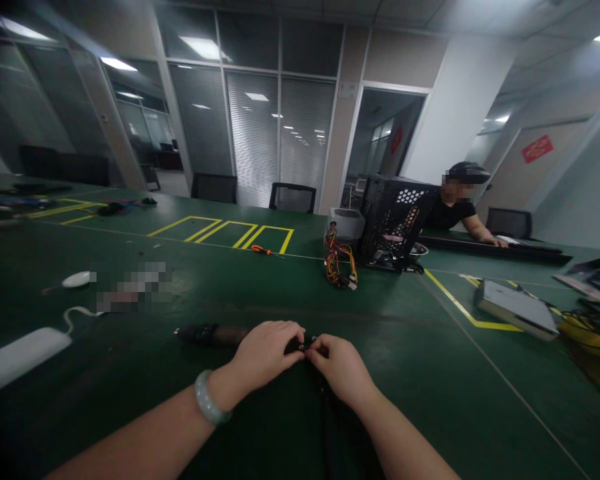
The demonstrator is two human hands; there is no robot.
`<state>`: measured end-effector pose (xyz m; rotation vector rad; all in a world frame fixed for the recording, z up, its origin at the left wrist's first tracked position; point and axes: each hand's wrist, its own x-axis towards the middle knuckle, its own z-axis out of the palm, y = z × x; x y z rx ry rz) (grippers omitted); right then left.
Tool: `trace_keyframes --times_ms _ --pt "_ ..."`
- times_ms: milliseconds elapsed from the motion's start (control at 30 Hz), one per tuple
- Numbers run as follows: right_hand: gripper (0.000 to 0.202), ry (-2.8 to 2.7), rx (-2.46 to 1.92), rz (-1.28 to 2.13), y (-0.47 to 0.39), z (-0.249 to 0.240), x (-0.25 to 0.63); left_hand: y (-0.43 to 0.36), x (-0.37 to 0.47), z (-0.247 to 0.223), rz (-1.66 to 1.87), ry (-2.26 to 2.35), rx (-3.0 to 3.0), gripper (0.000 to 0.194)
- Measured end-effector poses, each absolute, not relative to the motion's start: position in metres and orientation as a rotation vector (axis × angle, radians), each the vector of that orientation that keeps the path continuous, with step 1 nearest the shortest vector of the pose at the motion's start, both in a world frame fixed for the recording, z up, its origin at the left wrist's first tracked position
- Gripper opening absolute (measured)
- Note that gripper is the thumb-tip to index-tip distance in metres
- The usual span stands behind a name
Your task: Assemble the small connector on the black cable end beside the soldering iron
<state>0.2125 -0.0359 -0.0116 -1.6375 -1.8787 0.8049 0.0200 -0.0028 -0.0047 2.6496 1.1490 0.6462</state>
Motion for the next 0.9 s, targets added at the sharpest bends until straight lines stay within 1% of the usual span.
trace_keyframes --times_ms 167,400,633,900 --pt "0.016 -1.888 -1.631 0.789 -0.0373 -0.0113 0.2136 -0.0035 0.0205 -0.0062 0.665 1.143 2.685 0.01" --pt "0.016 -1.891 -1.622 0.767 -0.0388 -0.0134 0.2168 -0.0075 0.0211 -0.0052 0.787 1.074 2.769 0.006" --pt "0.018 -1.898 -1.659 0.758 -0.0368 -0.0154 0.2187 -0.0089 0.0215 -0.0063 0.748 1.111 2.753 0.007" --pt "0.017 -1.922 -1.618 0.752 -0.037 -0.0156 0.2184 -0.0068 0.0229 -0.012 0.764 1.103 2.728 0.013"
